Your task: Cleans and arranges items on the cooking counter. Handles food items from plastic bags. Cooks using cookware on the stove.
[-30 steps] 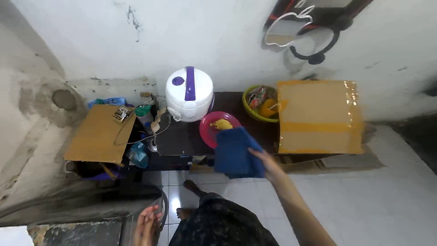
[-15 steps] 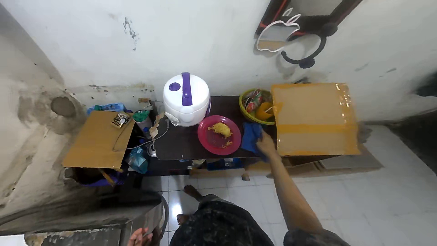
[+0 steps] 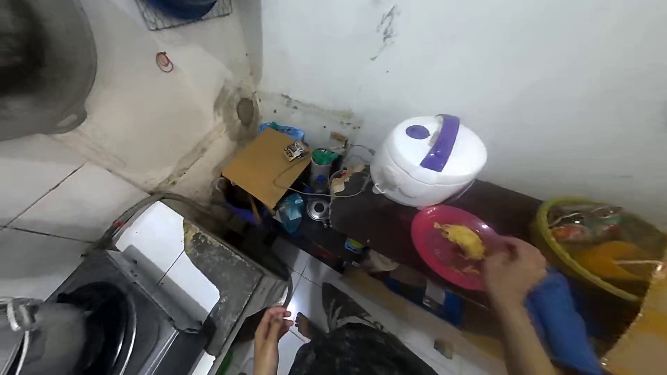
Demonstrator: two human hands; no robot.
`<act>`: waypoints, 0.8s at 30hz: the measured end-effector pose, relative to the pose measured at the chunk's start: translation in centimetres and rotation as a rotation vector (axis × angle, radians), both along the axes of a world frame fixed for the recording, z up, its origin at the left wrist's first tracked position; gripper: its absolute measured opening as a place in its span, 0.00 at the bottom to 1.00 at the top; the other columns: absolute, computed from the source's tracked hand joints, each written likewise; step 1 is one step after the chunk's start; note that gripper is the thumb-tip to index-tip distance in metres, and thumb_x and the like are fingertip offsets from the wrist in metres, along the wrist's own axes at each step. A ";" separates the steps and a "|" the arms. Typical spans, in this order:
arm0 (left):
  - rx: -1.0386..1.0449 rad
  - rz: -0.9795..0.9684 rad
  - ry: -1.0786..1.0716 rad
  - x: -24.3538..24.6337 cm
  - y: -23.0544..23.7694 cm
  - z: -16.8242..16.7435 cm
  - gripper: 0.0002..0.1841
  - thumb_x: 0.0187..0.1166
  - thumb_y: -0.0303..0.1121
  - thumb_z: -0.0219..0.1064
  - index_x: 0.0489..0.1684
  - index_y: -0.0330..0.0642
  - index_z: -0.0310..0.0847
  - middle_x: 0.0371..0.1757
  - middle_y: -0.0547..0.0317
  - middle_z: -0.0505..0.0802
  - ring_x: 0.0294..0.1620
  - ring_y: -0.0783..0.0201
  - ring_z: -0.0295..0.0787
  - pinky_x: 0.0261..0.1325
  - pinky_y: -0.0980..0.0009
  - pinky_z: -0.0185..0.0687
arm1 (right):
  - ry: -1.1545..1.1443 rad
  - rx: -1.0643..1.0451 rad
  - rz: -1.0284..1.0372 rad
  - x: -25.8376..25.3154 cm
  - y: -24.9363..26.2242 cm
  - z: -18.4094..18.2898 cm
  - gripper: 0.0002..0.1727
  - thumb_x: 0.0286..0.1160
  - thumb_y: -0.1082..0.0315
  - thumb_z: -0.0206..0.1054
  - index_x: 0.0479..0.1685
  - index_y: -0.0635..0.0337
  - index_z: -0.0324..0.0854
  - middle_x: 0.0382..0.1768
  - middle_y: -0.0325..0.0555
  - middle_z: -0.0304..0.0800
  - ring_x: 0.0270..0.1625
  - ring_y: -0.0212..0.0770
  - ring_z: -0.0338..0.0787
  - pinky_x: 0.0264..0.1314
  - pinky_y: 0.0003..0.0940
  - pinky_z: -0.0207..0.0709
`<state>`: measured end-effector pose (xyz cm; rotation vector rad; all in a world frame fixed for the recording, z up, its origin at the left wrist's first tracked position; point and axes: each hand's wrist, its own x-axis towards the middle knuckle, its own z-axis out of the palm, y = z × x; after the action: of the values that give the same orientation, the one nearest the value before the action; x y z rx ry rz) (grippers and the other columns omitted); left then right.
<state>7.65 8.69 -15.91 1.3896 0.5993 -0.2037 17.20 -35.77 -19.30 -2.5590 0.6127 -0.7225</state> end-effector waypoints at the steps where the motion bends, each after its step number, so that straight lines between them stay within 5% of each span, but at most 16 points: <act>1: -0.007 0.012 0.019 -0.1 0.3 -0.2 0.13 0.87 0.22 0.45 0.51 0.27 0.76 0.42 0.60 0.89 0.40 0.76 0.88 0.52 0.78 0.85 | -0.075 -0.036 0.107 1.4 2.6 0.0 0.18 0.77 0.79 0.53 0.58 0.82 0.82 0.62 0.83 0.82 0.70 0.81 0.79 0.77 0.71 0.66; 10: -0.055 0.107 0.059 2.5 2.6 -0.4 0.13 0.87 0.22 0.43 0.49 0.30 0.76 0.40 0.63 0.89 0.40 0.76 0.89 0.53 0.77 0.86 | -0.036 0.237 0.930 15.9 25.1 -4.3 0.11 0.66 0.83 0.64 0.40 0.71 0.91 0.53 0.66 0.92 0.62 0.69 0.88 0.66 0.68 0.75; 13: -0.078 0.182 0.056 5.1 3.4 -0.1 0.13 0.87 0.22 0.42 0.48 0.31 0.75 0.39 0.66 0.90 0.38 0.77 0.89 0.52 0.78 0.86 | 0.063 0.488 0.893 23.0 28.6 -5.6 0.12 0.71 0.83 0.60 0.46 0.77 0.88 0.55 0.71 0.89 0.64 0.65 0.88 0.70 0.54 0.78; 15: -0.104 0.233 0.067 7.4 3.8 0.1 0.13 0.88 0.22 0.42 0.48 0.33 0.75 0.39 0.66 0.90 0.38 0.77 0.89 0.52 0.78 0.86 | 0.265 0.713 0.742 28.5 29.9 -5.4 0.16 0.82 0.79 0.56 0.61 0.80 0.81 0.64 0.73 0.85 0.68 0.60 0.85 0.73 0.46 0.77; 18: -0.083 0.251 0.077 11.1 4.2 0.4 0.12 0.88 0.22 0.43 0.49 0.33 0.74 0.39 0.67 0.91 0.40 0.78 0.89 0.54 0.78 0.85 | 0.451 0.932 0.546 36.9 30.6 -6.3 0.22 0.91 0.70 0.55 0.75 0.76 0.71 0.73 0.72 0.78 0.73 0.59 0.81 0.75 0.49 0.74; 24: 0.039 0.235 0.084 18.4 5.9 0.2 0.13 0.88 0.24 0.45 0.56 0.26 0.73 0.45 0.61 0.90 0.45 0.77 0.89 0.57 0.75 0.85 | 0.630 0.597 0.487 51.1 29.5 -10.5 0.33 0.88 0.56 0.62 0.78 0.77 0.69 0.75 0.77 0.75 0.81 0.67 0.74 0.85 0.58 0.63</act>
<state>26.06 14.55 -15.75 1.3402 0.8343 -0.0618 68.28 -6.23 -29.83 -2.1829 0.2854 0.3995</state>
